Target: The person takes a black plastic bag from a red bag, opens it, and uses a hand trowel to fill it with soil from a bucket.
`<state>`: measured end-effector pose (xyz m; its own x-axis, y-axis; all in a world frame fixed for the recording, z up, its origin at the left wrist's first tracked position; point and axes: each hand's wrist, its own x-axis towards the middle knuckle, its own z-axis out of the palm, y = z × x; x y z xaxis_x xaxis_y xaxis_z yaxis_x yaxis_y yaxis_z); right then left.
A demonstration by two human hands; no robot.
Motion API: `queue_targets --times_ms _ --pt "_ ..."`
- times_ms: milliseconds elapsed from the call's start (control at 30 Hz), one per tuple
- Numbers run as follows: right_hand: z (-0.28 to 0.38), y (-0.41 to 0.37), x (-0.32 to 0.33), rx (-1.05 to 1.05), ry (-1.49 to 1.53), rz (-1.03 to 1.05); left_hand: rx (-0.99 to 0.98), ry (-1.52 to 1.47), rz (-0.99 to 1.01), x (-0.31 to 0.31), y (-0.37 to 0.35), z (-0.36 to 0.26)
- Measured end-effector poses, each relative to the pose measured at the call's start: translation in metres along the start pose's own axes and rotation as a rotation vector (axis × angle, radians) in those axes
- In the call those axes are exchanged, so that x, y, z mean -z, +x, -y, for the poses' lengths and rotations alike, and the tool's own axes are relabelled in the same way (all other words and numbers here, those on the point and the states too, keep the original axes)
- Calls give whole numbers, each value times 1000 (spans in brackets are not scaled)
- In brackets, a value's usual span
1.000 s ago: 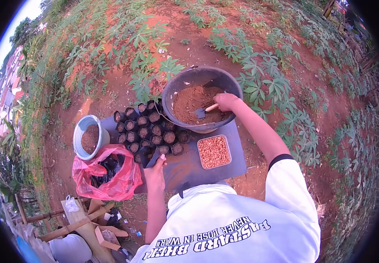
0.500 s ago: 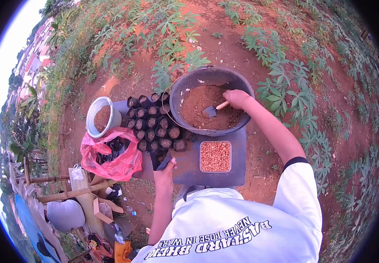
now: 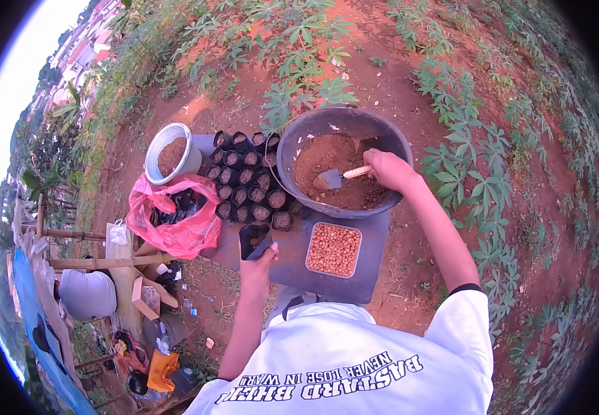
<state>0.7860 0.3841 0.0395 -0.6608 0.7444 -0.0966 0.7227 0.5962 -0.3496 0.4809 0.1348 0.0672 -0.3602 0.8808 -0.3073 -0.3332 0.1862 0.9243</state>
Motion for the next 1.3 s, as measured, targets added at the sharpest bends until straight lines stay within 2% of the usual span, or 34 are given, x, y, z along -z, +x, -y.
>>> queue_targets --times_ms 67,200,533,633,733,833,933,1000,1300 --pt "4 -8 3 -7 144 -104 8 8 -19 2 0 0" --pt "27 -25 27 -58 278 -159 38 45 -23 7 8 3" --pt "71 -64 56 -195 422 -299 -21 27 93 -12 26 -20" --pt "103 -78 78 -401 490 -305 -3 28 159 -12 42 -20" --pt "112 -90 75 -363 443 -402 23 12 196 -13 56 -25" --pt "131 -99 79 -410 420 -438 59 8 270 -9 72 -28" --pt "153 -104 80 -501 431 -464 14 29 322 -2 88 -28" --pt "167 -105 78 -558 440 -466 -107 108 326 7 100 -26" --pt "242 -90 66 -628 430 -505 -178 133 358 47 117 -42"
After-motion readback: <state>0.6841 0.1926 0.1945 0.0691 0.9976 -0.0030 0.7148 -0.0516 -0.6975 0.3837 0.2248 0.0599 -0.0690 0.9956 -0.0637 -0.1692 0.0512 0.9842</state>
